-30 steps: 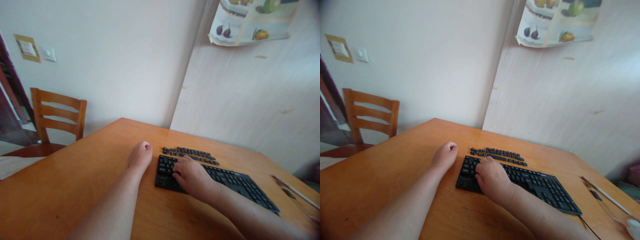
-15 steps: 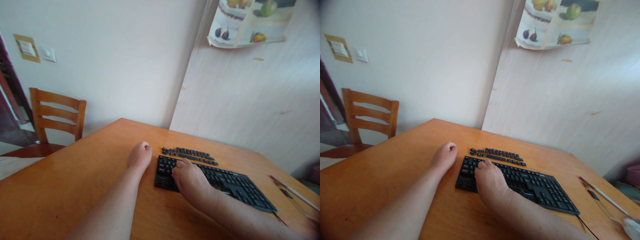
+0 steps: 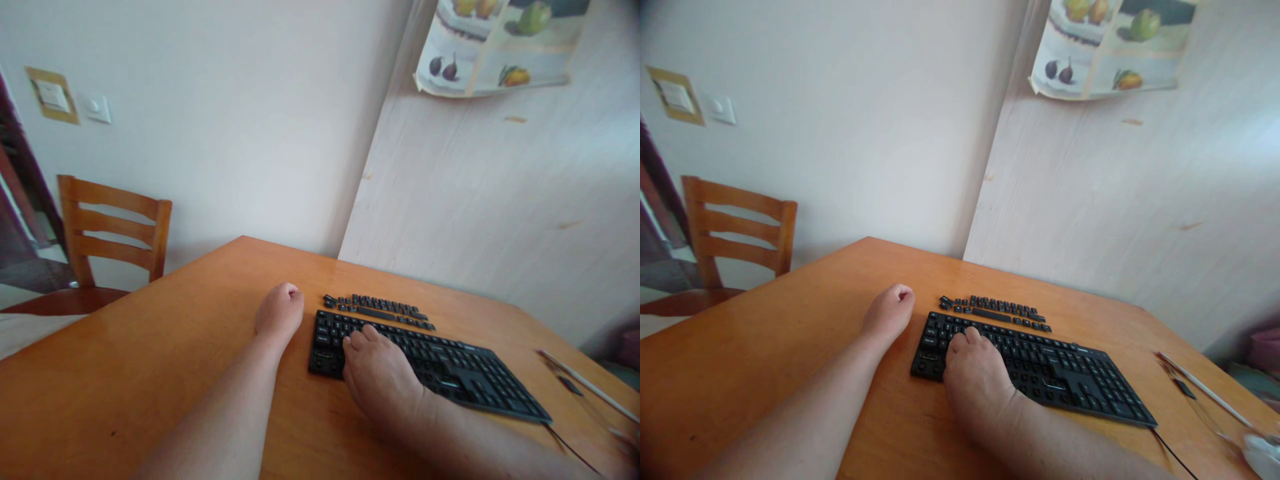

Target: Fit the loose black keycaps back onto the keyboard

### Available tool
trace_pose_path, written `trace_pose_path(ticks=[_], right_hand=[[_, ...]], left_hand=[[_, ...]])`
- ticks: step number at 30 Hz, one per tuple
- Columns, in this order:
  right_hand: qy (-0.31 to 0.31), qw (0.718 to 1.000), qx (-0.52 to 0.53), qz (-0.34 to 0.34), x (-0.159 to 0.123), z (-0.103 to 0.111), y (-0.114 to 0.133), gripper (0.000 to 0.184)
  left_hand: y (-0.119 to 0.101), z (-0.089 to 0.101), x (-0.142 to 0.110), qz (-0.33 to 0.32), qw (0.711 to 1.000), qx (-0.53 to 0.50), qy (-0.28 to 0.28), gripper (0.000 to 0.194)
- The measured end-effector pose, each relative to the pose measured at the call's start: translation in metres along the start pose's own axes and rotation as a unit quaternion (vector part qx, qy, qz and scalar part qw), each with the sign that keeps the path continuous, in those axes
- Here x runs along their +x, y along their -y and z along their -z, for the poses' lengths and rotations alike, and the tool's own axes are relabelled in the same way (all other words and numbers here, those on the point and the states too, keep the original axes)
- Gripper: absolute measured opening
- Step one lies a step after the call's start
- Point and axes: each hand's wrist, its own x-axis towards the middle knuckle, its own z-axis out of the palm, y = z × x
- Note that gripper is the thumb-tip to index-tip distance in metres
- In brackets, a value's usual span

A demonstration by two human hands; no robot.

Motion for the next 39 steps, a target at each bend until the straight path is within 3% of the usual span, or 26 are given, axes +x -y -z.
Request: trace_pose_path(ticks=[10,17,39], right_hand=[[-0.028,0.999,0.044,-0.007,-0.003,-0.002,-0.003,0.02],[-0.079,0.984,0.138,-0.077,-0.013,0.002,-0.019,0.026],[-0.087,0.977,0.182,-0.064,-0.015,-0.002,-0.018,0.024]], left_hand=[[0.001,0.0,0.0,0.008,1.0,0.002,0.004,0.023],[-0.002,0.002,0.0,0.008,1.0,0.006,0.005,0.023],[0.0,0.001,-0.001,0.0,1.0,0.008,-0.004,0.022]])
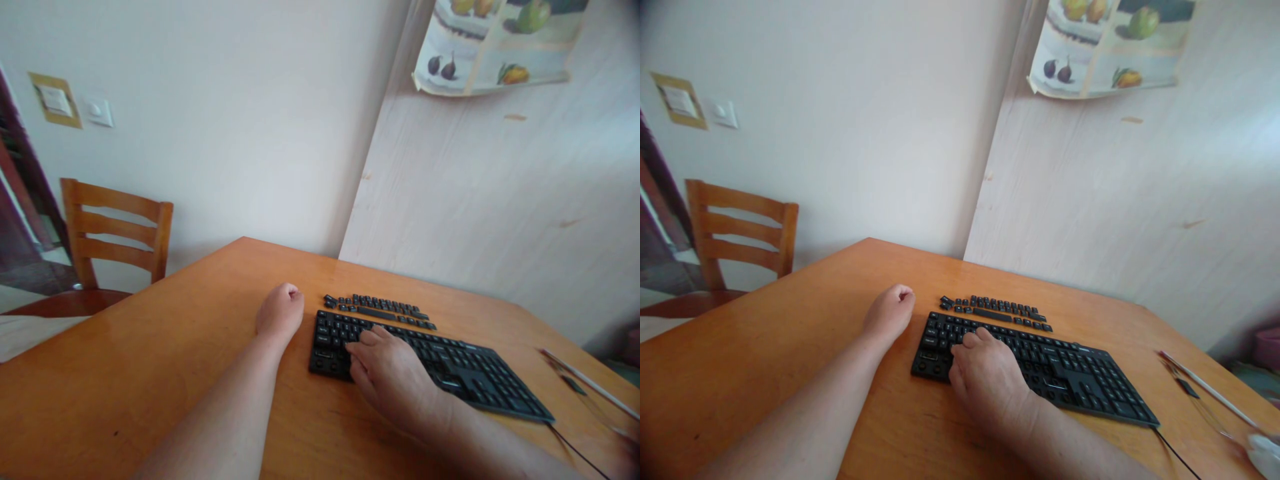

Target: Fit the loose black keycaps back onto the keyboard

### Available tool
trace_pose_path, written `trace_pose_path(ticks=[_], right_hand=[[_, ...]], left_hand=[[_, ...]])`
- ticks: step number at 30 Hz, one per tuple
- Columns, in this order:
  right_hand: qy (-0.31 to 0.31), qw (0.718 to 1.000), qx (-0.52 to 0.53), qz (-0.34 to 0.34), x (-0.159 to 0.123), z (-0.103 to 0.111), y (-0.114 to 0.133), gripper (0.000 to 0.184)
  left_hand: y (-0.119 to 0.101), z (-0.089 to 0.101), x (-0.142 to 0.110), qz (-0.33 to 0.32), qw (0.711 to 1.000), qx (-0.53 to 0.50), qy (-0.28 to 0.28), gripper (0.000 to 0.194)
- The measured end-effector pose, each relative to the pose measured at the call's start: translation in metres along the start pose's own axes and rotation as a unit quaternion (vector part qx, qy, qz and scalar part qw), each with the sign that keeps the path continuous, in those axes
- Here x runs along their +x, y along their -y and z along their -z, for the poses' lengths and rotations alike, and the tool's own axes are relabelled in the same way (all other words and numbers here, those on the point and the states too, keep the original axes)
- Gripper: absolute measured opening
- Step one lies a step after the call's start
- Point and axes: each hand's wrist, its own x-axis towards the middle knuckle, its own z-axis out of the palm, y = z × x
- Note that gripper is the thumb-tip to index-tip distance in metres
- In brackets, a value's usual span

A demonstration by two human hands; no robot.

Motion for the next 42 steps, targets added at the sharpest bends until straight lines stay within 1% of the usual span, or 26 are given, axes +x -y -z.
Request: trace_pose_path(ticks=[7,11,14,17,20,22,24,26,29,34,42], right_hand=[[-0.007,1.0,0.0,-0.002,-0.001,0.001,0.002,0.024],[-0.016,1.0,0.022,-0.006,0.0,0.006,-0.004,0.025],[-0.042,0.998,0.051,-0.023,0.005,0.017,-0.016,0.027],[-0.056,0.994,0.078,-0.042,0.014,0.029,-0.035,0.026],[-0.059,0.992,0.085,-0.068,0.03,0.031,-0.059,0.026],[-0.045,0.992,0.095,-0.067,0.043,0.027,-0.076,0.025],[-0.012,0.992,0.102,-0.079,0.059,0.02,-0.093,0.024],[0.016,0.989,0.096,-0.11,0.075,0.011,-0.106,0.023],[0.046,0.983,0.081,-0.159,0.095,-0.001,-0.12,0.023],[0.073,0.979,0.07,-0.179,0.117,-0.017,-0.131,0.022],[0.102,0.975,0.065,-0.185,0.13,-0.031,-0.137,0.023]], left_hand=[[0.0,0.001,0.0,0.0,1.0,0.006,0.006,0.024],[-0.001,0.001,0.0,-0.001,1.0,0.007,0.011,0.024],[0.001,0.0,0.001,-0.007,1.0,0.005,0.009,0.025],[0.003,-0.002,0.002,-0.016,1.0,0.007,0.007,0.027],[0.004,-0.002,0.002,-0.019,1.0,0.008,0.005,0.028],[0.004,-0.002,0.003,-0.018,1.0,0.006,0.005,0.027],[0.004,-0.002,0.003,-0.018,1.0,0.001,0.004,0.026],[0.004,-0.002,0.004,-0.019,1.0,-0.002,0.002,0.024],[0.005,-0.002,0.004,-0.014,1.0,-0.003,0.006,0.023],[0.006,-0.002,0.004,-0.022,1.0,0.0,0.007,0.023],[0.005,-0.002,0.004,-0.015,1.0,0.0,0.008,0.024]])
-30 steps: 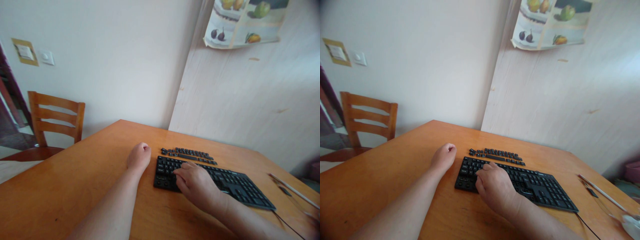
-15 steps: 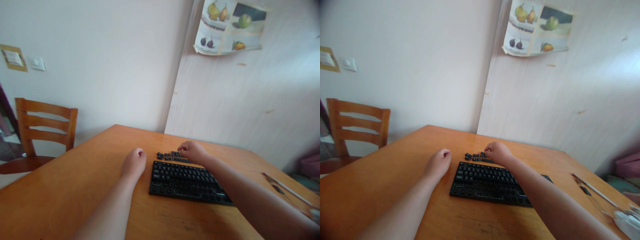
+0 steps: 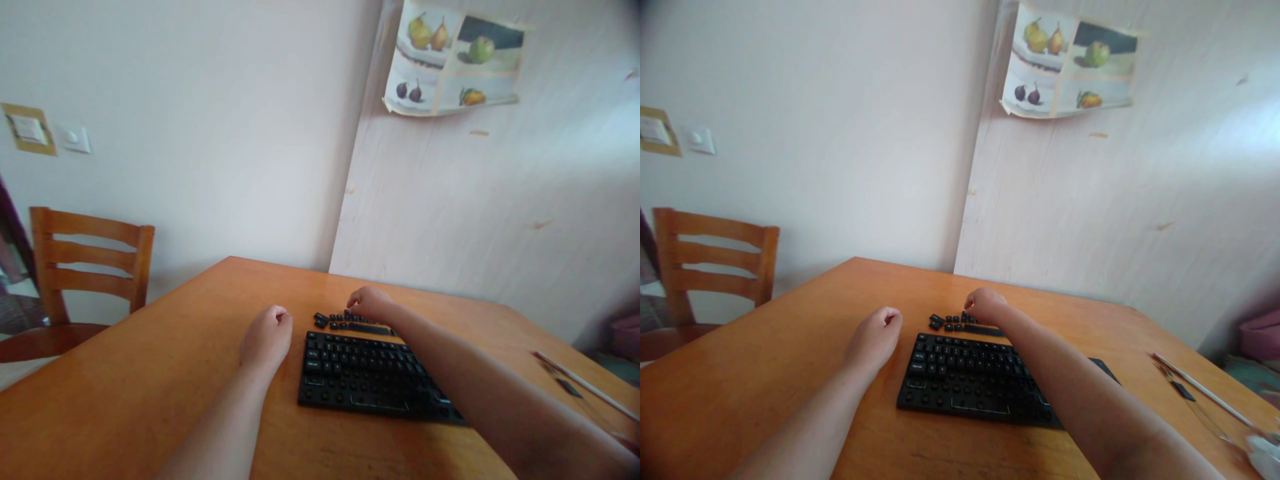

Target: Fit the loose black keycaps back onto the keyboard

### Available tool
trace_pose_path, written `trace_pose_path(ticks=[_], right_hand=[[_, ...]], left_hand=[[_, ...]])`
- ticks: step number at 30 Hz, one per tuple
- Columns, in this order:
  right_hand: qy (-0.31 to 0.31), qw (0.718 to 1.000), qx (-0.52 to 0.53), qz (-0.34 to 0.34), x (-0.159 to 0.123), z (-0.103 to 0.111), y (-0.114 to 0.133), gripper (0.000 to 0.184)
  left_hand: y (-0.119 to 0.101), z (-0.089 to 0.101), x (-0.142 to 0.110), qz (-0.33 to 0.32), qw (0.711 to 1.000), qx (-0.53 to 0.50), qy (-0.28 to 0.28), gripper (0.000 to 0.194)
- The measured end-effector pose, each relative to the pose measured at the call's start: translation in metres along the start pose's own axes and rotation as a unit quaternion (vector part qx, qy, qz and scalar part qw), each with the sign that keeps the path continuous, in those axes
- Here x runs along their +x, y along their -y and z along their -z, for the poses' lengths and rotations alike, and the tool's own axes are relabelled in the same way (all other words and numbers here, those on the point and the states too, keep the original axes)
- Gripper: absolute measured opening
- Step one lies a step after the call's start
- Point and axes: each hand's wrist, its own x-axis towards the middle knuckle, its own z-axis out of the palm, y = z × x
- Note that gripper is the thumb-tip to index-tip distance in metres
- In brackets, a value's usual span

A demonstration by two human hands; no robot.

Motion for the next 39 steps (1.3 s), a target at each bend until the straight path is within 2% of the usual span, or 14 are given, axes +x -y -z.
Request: trace_pose_path(ticks=[11,19,31,36,39], right_hand=[[0.003,1.0,-0.007,0.004,0.01,-0.003,-0.002,0.021],[0.01,1.0,-0.003,0.012,0.014,-0.003,-0.001,0.027],[0.012,1.0,0.009,0.019,0.018,-0.011,-0.001,0.018],[0.003,0.999,0.018,0.031,0.012,-0.004,0.001,0.018],[-0.012,0.999,0.026,0.045,-0.001,0.006,0.006,0.02]], left_hand=[[-0.001,0.0,-0.001,0.005,1.0,0.009,0.003,0.025],[0.0,-0.001,-0.001,0.0,1.0,0.002,-0.003,0.023],[0.001,-0.002,-0.001,-0.006,1.0,-0.005,-0.006,0.022],[-0.001,-0.002,-0.002,-0.001,1.0,-0.005,-0.01,0.023],[-0.002,-0.001,-0.002,0.002,1.0,0.001,-0.008,0.024]])
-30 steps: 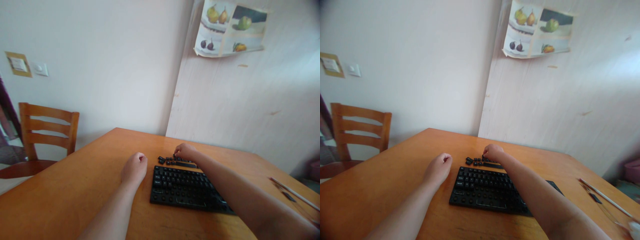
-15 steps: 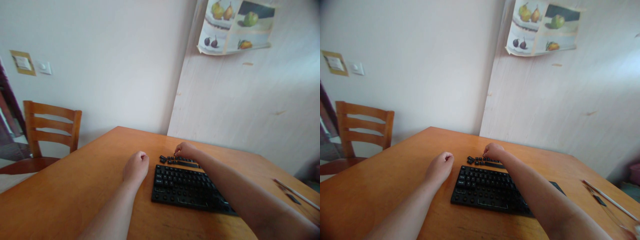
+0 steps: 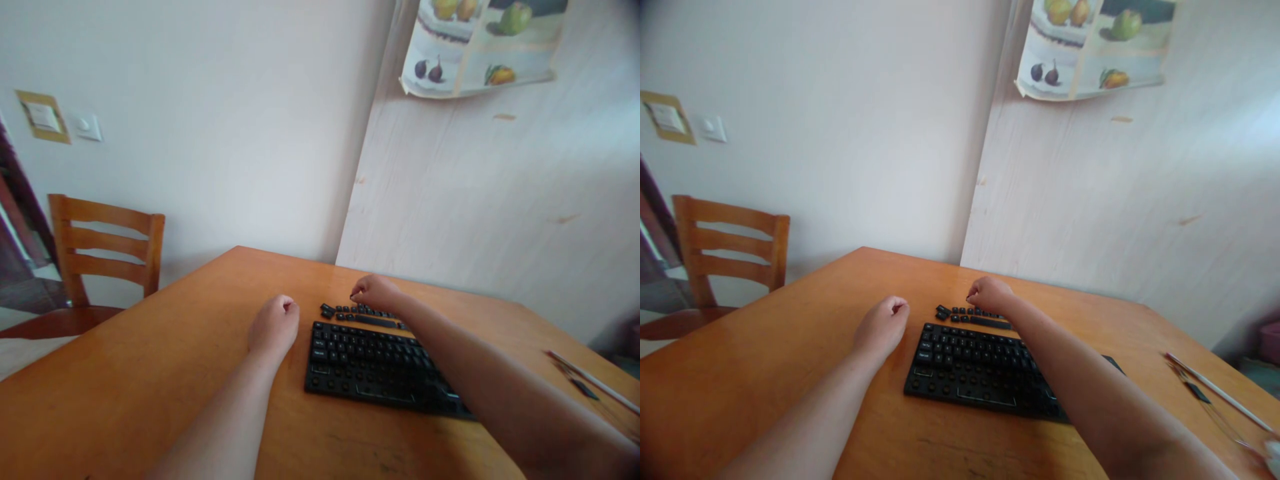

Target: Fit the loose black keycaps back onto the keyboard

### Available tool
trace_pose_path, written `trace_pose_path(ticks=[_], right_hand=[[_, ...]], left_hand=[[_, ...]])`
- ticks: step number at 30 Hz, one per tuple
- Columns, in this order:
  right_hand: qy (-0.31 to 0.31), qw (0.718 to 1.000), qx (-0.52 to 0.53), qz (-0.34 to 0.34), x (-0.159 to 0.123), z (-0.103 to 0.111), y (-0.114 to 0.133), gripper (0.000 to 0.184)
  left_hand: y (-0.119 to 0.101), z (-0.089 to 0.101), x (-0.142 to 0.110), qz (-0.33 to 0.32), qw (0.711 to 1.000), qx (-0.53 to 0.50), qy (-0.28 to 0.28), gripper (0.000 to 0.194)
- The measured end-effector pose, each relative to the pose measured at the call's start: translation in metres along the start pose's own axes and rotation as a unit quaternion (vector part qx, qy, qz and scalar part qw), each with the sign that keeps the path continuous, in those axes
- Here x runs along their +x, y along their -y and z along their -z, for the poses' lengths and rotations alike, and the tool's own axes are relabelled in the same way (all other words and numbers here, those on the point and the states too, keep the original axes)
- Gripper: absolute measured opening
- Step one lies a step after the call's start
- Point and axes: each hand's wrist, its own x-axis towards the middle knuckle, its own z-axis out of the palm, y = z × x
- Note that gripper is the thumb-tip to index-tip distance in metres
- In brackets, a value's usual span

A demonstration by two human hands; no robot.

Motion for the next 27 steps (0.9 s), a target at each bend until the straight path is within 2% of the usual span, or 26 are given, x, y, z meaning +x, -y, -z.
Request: trace_pose_path(ticks=[6,10,13,18,27], right_hand=[[-0.041,0.995,0.019,0.088,-0.059,0.017,0.025,0.022],[-0.048,0.989,0.021,0.139,-0.107,0.015,0.043,0.017],[-0.05,0.987,0.014,0.152,-0.131,0.01,0.052,0.015],[-0.051,0.987,-0.003,0.154,-0.145,-0.001,0.056,0.014],[-0.053,0.988,-0.041,0.141,-0.145,-0.007,0.06,0.017]], left_hand=[[0.0,0.0,0.001,0.001,1.0,0.004,0.004,0.026],[0.001,0.0,0.001,0.0,1.0,0.002,0.006,0.024],[0.001,-0.001,0.002,0.0,1.0,0.002,0.0,0.024],[0.002,-0.002,0.002,0.001,1.0,-0.007,-0.004,0.023],[0.001,0.0,0.001,-0.003,1.0,-0.005,-0.002,0.022]])
